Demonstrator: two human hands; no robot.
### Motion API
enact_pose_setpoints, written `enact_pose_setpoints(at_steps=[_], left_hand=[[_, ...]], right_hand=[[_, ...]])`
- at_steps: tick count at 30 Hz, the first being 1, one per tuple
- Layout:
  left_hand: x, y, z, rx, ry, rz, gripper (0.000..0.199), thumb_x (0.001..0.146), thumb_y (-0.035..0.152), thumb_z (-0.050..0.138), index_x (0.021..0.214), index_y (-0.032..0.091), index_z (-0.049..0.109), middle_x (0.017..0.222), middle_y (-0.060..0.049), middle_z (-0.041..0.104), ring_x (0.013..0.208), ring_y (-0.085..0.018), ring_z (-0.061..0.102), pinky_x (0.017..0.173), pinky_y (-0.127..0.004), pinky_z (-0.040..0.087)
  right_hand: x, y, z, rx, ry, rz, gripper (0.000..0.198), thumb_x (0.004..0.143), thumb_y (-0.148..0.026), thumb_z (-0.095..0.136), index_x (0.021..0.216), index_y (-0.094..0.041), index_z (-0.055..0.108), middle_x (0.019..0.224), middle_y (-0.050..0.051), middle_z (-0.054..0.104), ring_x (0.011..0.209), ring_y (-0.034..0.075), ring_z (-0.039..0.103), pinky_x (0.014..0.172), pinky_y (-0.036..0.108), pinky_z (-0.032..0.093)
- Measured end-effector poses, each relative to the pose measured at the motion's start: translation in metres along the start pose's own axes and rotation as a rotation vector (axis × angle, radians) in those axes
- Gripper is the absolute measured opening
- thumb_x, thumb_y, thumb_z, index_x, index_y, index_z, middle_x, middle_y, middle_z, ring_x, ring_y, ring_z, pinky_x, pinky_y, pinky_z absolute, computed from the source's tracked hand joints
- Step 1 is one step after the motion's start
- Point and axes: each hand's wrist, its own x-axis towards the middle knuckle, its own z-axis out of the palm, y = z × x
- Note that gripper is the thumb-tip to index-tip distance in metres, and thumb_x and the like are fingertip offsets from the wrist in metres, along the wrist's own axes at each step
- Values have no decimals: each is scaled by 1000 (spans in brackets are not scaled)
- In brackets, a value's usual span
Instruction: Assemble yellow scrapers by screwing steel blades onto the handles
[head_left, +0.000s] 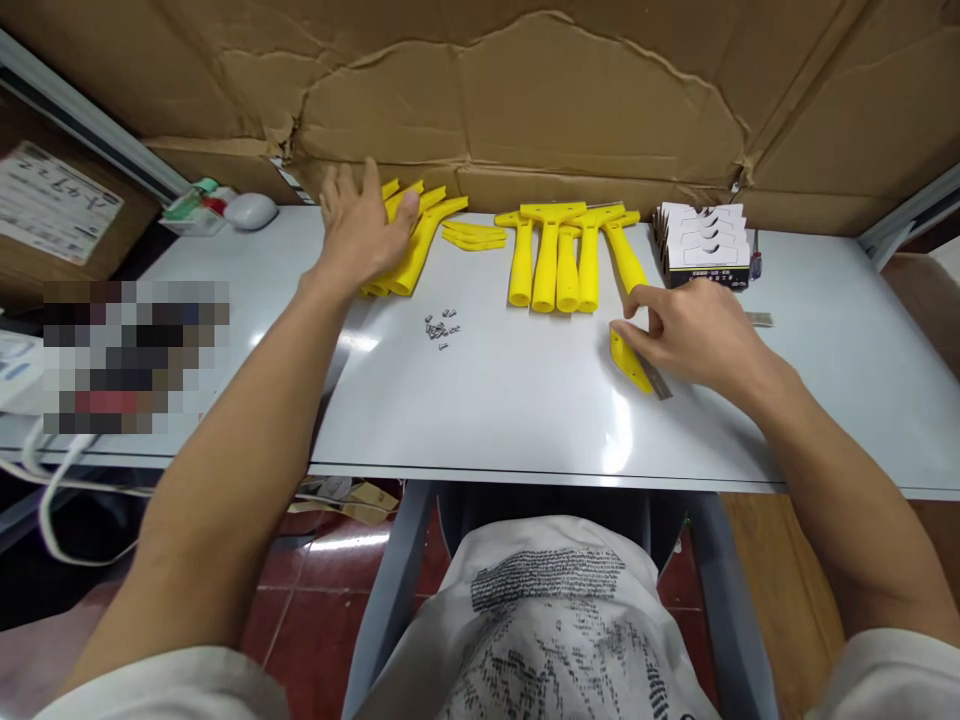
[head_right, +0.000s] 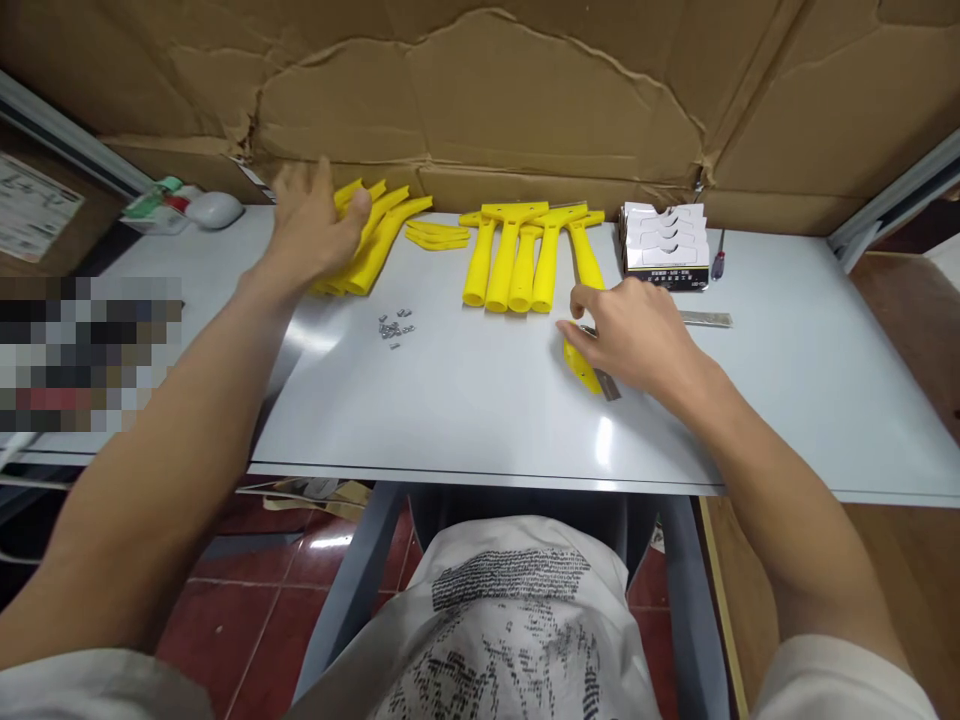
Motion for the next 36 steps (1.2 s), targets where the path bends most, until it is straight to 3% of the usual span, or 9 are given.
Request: enact_pose_setpoints(at_steps=[2, 5, 9, 12, 17, 21, 25, 30, 36], left_hand=[[-10, 29, -10, 14, 104, 124, 85, 118, 78, 48, 173, 15, 40, 178, -10, 39, 164, -31, 24, 142, -62, 14], [-30, 74, -20, 32, 196, 287, 51, 120, 56, 59, 157, 21, 56, 163, -9, 52, 154, -28, 37, 138, -59, 29], [-55, 121, -22, 134, 164, 398, 28, 118, 37, 57, 141, 25, 66, 151, -10, 64, 148, -30, 46, 130, -58, 43], [-68, 140, -20, 176, 75, 459, 25, 117, 36, 52, 131, 27, 71, 147, -8, 69, 149, -33, 49, 128, -60, 47], [-95, 165, -10, 97, -193, 534, 35, 117, 32, 44, 131, 28, 76, 143, -8, 74, 147, -39, 62, 124, -66, 52], [-135, 190, 16, -48, -377, 892, 40, 117, 24, 46, 145, 28, 75, 154, -10, 73, 144, -32, 69, 121, -55, 60], [-167, 205, 44, -12, -452, 1205, 50, 119, 30, 59, 167, 20, 62, 176, -14, 58, 167, -32, 51, 138, -49, 49], [-177, 208, 52, 85, -438, 1196, 47, 121, 31, 58, 161, 11, 69, 173, -15, 60, 168, -30, 52, 141, -44, 46], [-195, 184, 28, 212, -330, 1049, 47, 124, 31, 44, 159, 9, 67, 169, -20, 64, 163, -29, 59, 137, -42, 53]], right_hand=[[-7, -13, -1, -102, -82, -13, 31, 104, -47, 67, 118, -20, 77, 73, 8, 73, 61, 24, 55, 64, 37, 23], [-14, -28, -1, -176, -180, -71, 32, 101, -29, 60, 129, -18, 72, 76, 8, 73, 60, 23, 53, 62, 37, 21], [-14, -30, -1, -109, -189, -157, 43, 91, -18, 57, 133, -17, 67, 71, 3, 69, 57, 22, 48, 61, 37, 24], [-10, -22, -5, -12, -127, -158, 39, 90, -18, 57, 126, -19, 70, 70, 2, 69, 58, 21, 52, 62, 35, 28], [-7, -8, -18, 248, -11, -156, 14, 86, -17, 58, 93, -23, 70, 64, -1, 65, 59, 17, 57, 67, 34, 39], [-8, -3, -29, 331, 113, -101, 16, 85, -11, 58, 82, -23, 68, 66, 2, 67, 57, 18, 58, 67, 37, 45], [-8, -5, -31, 354, 241, -56, 18, 87, -9, 56, 82, -22, 69, 69, 7, 70, 60, 20, 60, 69, 41, 49], [-6, -6, -21, 358, 284, -71, 14, 85, -16, 58, 80, -24, 68, 69, 5, 70, 61, 21, 60, 68, 40, 50], [-3, -2, -10, 346, 286, -112, 12, 84, -23, 56, 82, -24, 69, 70, 2, 72, 62, 19, 62, 66, 35, 45]])
